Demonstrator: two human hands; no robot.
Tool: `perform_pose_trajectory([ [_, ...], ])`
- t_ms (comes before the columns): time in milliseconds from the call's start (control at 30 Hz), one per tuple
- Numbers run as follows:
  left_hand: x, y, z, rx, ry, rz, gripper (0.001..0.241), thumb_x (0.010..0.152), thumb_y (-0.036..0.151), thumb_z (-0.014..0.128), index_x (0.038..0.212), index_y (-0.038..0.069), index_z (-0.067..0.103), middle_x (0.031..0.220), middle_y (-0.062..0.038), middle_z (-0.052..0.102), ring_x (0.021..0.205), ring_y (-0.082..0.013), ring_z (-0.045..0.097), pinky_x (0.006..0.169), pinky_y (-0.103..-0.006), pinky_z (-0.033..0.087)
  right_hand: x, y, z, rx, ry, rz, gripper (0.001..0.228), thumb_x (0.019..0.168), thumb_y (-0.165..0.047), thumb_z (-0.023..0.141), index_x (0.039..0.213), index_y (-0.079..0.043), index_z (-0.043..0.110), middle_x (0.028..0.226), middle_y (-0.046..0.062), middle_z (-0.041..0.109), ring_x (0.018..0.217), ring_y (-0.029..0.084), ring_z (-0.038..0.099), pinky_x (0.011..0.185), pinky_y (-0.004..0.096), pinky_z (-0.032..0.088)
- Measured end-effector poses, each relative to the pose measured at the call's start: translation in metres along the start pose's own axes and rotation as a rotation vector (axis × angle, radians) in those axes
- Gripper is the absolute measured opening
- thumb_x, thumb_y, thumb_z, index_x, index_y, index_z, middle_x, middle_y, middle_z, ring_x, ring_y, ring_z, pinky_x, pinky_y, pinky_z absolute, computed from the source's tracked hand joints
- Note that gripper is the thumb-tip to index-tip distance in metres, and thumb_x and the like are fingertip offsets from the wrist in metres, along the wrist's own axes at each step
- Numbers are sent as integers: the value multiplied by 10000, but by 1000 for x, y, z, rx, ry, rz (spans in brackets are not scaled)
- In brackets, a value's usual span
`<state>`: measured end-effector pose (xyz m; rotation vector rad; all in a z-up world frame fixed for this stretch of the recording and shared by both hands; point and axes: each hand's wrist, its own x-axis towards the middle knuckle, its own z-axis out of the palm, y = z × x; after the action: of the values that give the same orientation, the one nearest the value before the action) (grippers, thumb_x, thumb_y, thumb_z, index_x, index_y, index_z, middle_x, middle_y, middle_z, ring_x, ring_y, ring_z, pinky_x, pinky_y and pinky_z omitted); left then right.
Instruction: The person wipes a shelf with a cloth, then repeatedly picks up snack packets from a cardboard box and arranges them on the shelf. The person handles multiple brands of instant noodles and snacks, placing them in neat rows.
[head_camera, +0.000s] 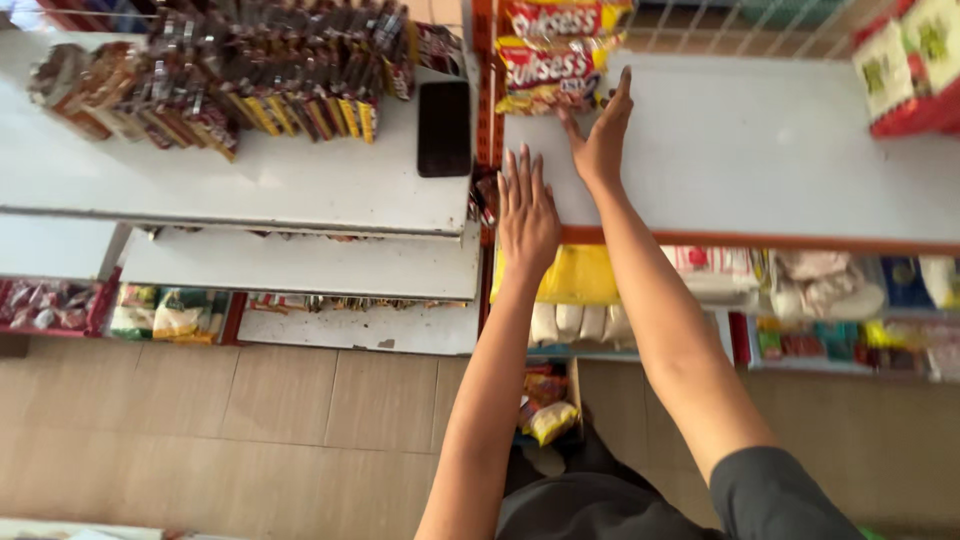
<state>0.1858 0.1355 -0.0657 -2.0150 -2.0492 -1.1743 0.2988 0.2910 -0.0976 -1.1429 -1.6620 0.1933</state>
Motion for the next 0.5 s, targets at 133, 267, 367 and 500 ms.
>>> perform_pose_trajectory([
  [133,-1,2,-1,-81,-27,-13,485,1084,167,412,1546,20,420,1689,-143,283,1602,-337,180,1305,-516,192,-36,-18,-32,252,-75,254,1076,894,-137,860,1608,-54,59,1508,261,292,1345,377,460,1108,473,454],
  [267,-4,-5,2,-82,-68,19,487,1089,173,413,1552,23,414,1704,-133,259,1613,-325,152,1315,-507,168,-73,-57,-81,282,-187,316,602,985,-114,770,1484,-66,436,1491,175,466,1366,287,533,1137,412,489],
  [367,-8,-10,6,-47,-67,61,485,1106,183,411,1559,9,403,1708,-139,245,1619,-320,129,1330,-510,154,-98,-92,-102,109,-214,302,290,1066,-133,672,1351,-82,656,1420,116,608,1313,226,633,1134,366,543],
  [500,-15,-14,3,15,-51,54,483,1132,201,435,1580,32,373,1702,-127,244,1608,-312,109,1326,-560,128,-137,-113,-128,0,-219,24,307,1059,-72,652,1364,-40,669,1502,167,550,1401,306,533,1178,422,444],
])
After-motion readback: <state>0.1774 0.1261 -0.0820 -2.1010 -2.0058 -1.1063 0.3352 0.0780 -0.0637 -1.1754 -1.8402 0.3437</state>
